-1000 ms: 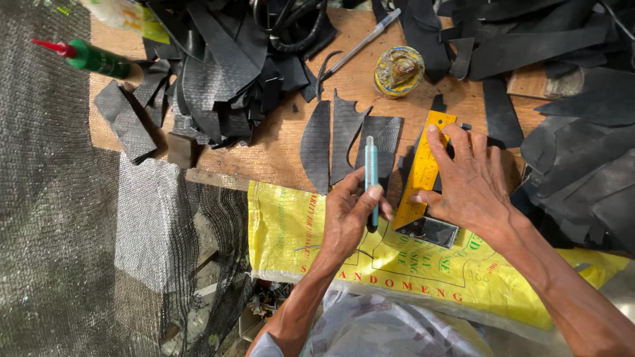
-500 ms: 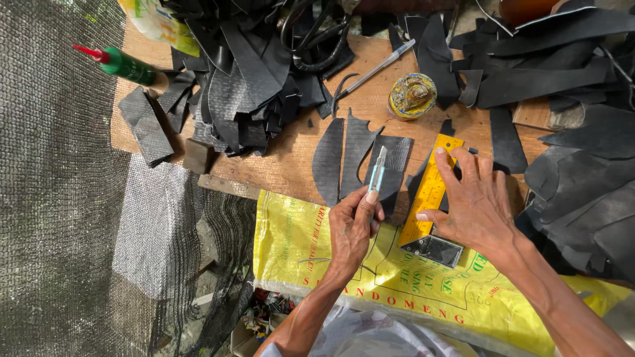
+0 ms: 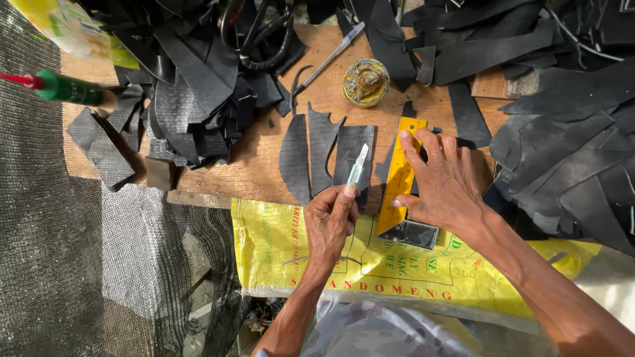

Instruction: The person measures and cuts black rubber-like material on a wooden workbench using a ruler, a utility knife, and scissors. They repeatedly align the ruler, score the material, and trim the edges to create uniform strips, which are then stacked on the table.

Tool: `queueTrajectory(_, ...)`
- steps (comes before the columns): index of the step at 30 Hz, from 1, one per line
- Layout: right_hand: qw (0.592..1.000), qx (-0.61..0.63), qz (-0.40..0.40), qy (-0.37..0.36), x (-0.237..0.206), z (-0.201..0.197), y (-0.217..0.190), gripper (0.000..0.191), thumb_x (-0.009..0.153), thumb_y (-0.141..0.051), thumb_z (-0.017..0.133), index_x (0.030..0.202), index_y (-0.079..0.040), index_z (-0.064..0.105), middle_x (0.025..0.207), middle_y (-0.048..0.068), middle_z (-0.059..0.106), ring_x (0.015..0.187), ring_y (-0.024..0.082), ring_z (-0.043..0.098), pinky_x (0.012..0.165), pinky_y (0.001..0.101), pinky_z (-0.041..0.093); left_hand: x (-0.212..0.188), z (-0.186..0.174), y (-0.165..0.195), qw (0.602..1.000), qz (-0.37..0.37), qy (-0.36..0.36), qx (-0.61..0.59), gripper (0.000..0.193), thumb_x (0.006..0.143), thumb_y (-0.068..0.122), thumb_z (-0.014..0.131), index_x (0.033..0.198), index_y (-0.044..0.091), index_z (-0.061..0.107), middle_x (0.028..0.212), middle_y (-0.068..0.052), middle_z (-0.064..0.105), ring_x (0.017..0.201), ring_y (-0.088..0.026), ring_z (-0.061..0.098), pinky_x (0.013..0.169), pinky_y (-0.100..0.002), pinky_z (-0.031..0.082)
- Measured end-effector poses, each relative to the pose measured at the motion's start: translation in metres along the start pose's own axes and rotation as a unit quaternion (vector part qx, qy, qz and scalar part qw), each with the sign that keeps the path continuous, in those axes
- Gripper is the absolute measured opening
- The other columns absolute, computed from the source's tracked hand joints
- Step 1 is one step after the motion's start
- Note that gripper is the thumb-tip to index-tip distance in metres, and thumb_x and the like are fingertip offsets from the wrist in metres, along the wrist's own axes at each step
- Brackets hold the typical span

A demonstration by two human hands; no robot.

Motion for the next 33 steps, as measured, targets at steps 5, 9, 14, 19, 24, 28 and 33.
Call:
queueTrajectory(5,1.000,0.007,0.005,-0.013,0.002,-0.001,0.001,0.115,0.055,-0.045,0.091,0.149,-0.004,0.039,0.141,0.014,0.036,0.123,0.036,0.036,0.095,0.0542,0.035,0.002,0.002,0.001,1.000,-0.020,-0.004,0.005,0.040,0.097,0.039,0.067,0.086,0.001,0.071,0.058,-0.001,0.060,0.044,-0.007,0.051,0.039,-0.023,0.038)
queueTrajectory(9,1.000,0.004,0.008,-0.012,0.000,0.000,0.000,0.114,0.057,-0.045,0.091,0.150,-0.003,0.039,0.141,0.014,0.035,0.123,0.037,0.036,0.096,0.0547,0.035,0.000,0.002,-0.003,1.000,-0.008,-0.011,0.013,0.041,0.098,0.039,0.067,0.084,0.001,0.072,0.058,-0.001,0.060,0.044,-0.008,0.053,0.038,-0.024,0.039)
queueTrajectory(14,1.000,0.003,0.009,-0.012,0.000,0.000,0.000,0.115,0.057,-0.043,0.091,0.150,-0.003,0.038,0.142,0.014,0.035,0.123,0.037,0.036,0.097,0.0558,0.035,0.002,0.002,-0.008,0.999,-0.017,-0.031,-0.026,0.038,0.097,0.037,0.068,0.086,0.001,0.069,0.062,-0.003,0.063,0.048,-0.010,0.058,0.041,-0.025,0.044)
queueTrajectory(19,1.000,-0.008,0.009,-0.011,-0.001,-0.001,0.002,0.113,0.056,-0.041,0.092,0.149,-0.003,0.039,0.143,0.016,0.034,0.126,0.039,0.034,0.096,0.0577,0.035,-0.001,0.008,0.006,0.995,0.058,-0.068,0.053,0.034,0.103,0.029,0.068,0.124,0.002,0.064,0.078,-0.004,0.062,0.063,-0.010,0.056,0.054,-0.027,0.047)
queueTrajectory(24,1.000,-0.005,0.005,-0.021,0.000,-0.001,0.004,0.112,0.054,-0.034,0.092,0.148,-0.003,0.039,0.145,0.016,0.035,0.128,0.039,0.035,0.097,0.0551,0.037,0.004,0.027,0.025,0.985,0.096,-0.089,0.113,0.034,0.110,0.026,0.055,0.127,-0.002,0.065,0.083,-0.002,0.058,0.068,-0.007,0.053,0.059,-0.026,0.048)
queueTrajectory(28,1.000,0.005,-0.010,-0.011,0.001,-0.003,0.006,0.114,0.051,-0.029,0.091,0.149,-0.003,0.040,0.143,0.017,0.036,0.127,0.039,0.037,0.095,0.0554,0.037,0.017,0.050,0.028,0.986,0.041,-0.071,0.144,0.034,0.107,0.026,0.054,0.127,0.003,0.069,0.074,-0.003,0.059,0.059,-0.007,0.059,0.052,-0.025,0.052)
queueTrajectory(33,1.000,-0.002,-0.008,-0.010,0.001,-0.002,0.010,0.108,0.051,-0.016,0.084,0.149,-0.001,0.042,0.142,0.015,0.038,0.127,0.038,0.037,0.096,0.0533,0.038,0.025,0.070,0.019,0.988,0.071,-0.016,0.140,0.029,0.101,0.024,0.067,0.106,-0.003,0.076,0.072,-0.006,0.070,0.054,-0.010,0.065,0.048,-0.027,0.054)
Point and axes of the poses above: each hand's wrist, its own x-axis towards the middle knuckle, its own z-axis out of the palm, y = z × x, the point moved 2 cm from there along x, towards the middle knuckle
